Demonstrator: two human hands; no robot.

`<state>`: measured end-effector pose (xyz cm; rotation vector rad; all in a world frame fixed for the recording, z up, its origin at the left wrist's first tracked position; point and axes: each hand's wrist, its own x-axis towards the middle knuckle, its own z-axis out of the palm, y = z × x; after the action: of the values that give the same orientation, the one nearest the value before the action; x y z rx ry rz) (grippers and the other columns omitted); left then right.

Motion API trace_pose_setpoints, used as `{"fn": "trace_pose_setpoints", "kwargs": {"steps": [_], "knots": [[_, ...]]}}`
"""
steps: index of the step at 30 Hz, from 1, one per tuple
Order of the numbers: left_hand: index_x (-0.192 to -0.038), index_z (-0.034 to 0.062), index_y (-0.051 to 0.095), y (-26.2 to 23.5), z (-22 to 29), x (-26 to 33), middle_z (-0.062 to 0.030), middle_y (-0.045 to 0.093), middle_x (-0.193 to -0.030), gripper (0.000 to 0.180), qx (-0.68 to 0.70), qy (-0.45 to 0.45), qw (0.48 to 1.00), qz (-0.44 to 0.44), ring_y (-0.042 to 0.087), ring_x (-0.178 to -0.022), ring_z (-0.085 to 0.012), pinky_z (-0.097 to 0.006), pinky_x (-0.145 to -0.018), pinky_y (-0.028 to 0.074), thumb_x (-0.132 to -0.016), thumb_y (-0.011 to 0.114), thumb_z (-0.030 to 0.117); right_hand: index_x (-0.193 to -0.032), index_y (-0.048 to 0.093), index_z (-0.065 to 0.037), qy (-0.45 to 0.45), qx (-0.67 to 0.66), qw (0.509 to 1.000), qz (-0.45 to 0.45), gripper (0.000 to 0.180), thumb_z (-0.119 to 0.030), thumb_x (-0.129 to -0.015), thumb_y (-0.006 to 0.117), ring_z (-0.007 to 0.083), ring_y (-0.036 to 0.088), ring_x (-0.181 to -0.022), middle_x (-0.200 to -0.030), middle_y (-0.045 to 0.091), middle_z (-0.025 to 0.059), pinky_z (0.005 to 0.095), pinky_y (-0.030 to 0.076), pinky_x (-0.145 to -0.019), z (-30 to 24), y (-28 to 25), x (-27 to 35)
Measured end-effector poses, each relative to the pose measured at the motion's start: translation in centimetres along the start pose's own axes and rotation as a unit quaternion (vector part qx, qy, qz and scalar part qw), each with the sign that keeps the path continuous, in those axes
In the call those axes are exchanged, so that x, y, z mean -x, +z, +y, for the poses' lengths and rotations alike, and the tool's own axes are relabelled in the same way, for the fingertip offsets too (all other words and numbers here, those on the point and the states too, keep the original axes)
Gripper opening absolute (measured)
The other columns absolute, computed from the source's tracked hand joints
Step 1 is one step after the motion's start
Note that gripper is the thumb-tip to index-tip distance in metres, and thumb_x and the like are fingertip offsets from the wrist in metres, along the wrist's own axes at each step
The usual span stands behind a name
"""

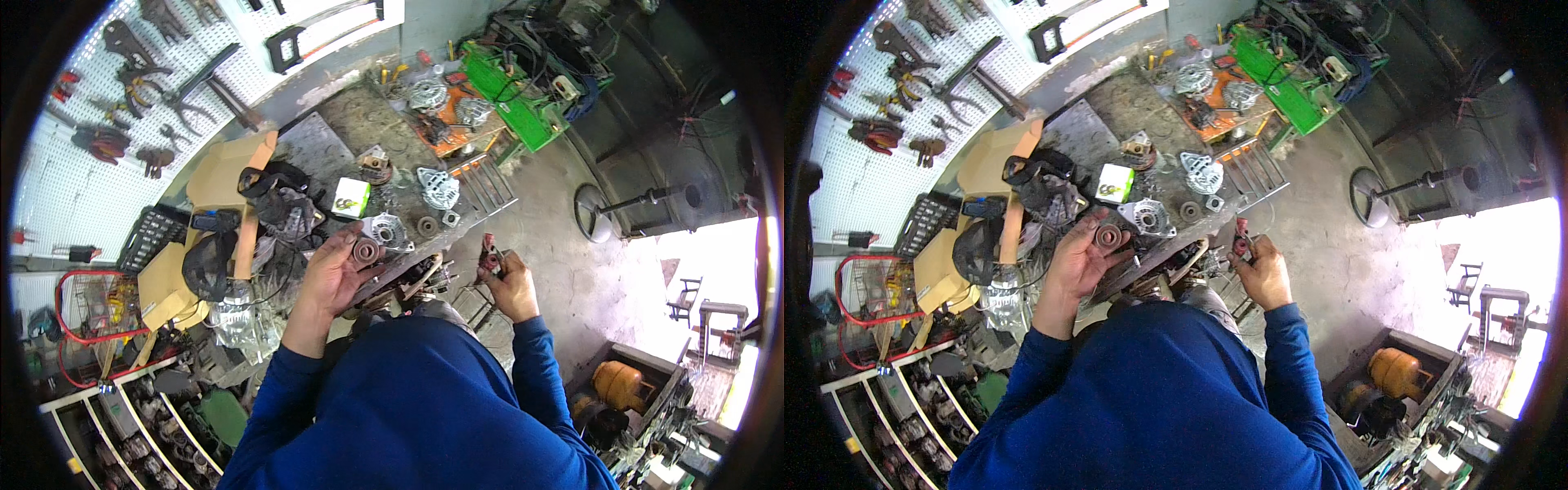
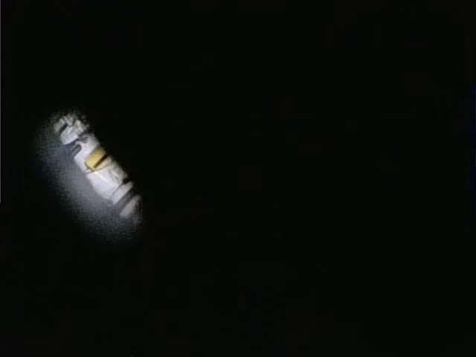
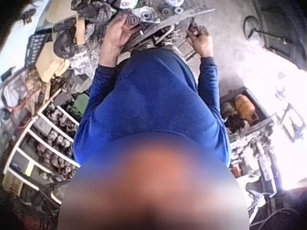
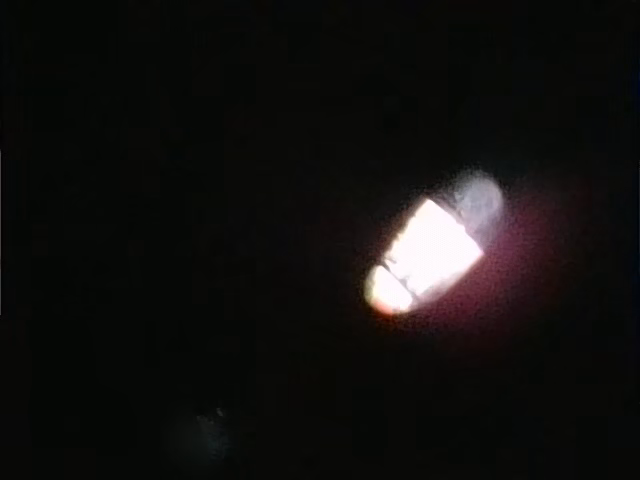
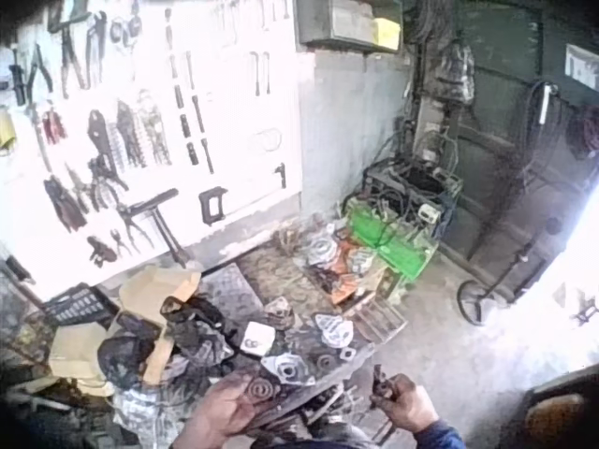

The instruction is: The person removes a bearing from a grinding machine, walks to a workbench, and uses a small tool to pry and clean the bearing. They repeatedly inspect the bearing, apply grease, and rotate it to check smoothness.

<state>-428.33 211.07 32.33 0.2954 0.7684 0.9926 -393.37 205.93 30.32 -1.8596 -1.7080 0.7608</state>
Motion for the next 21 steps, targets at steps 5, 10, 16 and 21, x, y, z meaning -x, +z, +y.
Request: {"fn": "trace_pose_setpoints", "kwargs": {"steps": [5,10,16,21], "knots": [[-0.127,0.0095,0.063,-1.1,0.6,0.6,-0.01,0.072,-0.088,0.03,0.04,0.015,0.999,0.011,0.071,-0.102,-0.0289,-0.064,-0.094,0.055,-0.105,0.059,0.029,-0.093,0.062,0.001,-0.002,-0.027,1.0,-0.014,0.033,-0.024,-0.084,0.081,0.0371,0.061,-0.079,-0.085,0.06,0.0183,0.044,0.049,-0.073,-1.1,0.9,0.2],[-0.132,0.0109,0.06,-1.6,0.8,0.9,-0.0109,0.073,-0.109,0.034,0.059,0.013,0.998,-0.002,0.067,-0.116,-0.0329,-0.063,-0.1,0.052,-0.103,0.061,0.028,-0.094,0.063,0.001,0.041,-0.023,0.998,-0.04,0.034,-0.026,-0.085,0.081,0.0378,0.061,-0.081,-0.087,0.06,0.0179,0.0437,0.05,-0.073,-1.8,1.3,0.5],[-0.14,0.0112,0.054,-0.8,0.8,1.0,-0.0148,0.067,-0.128,0.04,0.06,0.031,0.994,-0.086,0.064,-0.123,-0.0377,-0.061,-0.104,0.051,-0.101,0.062,0.011,-0.098,0.066,-0.001,-0.008,-0.004,0.999,-0.034,0.027,-0.019,-0.086,0.082,0.0201,0.054,-0.072,-0.085,0.058,0.0092,0.0346,0.047,-0.067,-2.0,1.7,0.7],[-0.138,0.0053,0.053,-0.1,0.8,0.7,-0.0158,0.067,-0.127,0.038,0.029,0.067,0.993,-0.092,0.064,-0.124,-0.036,-0.059,-0.105,0.052,-0.103,0.061,0.014,-0.099,0.066,-0.002,-0.017,-0.03,0.999,-0.028,0.026,-0.017,-0.085,0.082,0.0209,0.057,-0.074,-0.087,0.06,0.0096,0.0354,0.047,-0.068,-2.1,1.8,0.6]]}}
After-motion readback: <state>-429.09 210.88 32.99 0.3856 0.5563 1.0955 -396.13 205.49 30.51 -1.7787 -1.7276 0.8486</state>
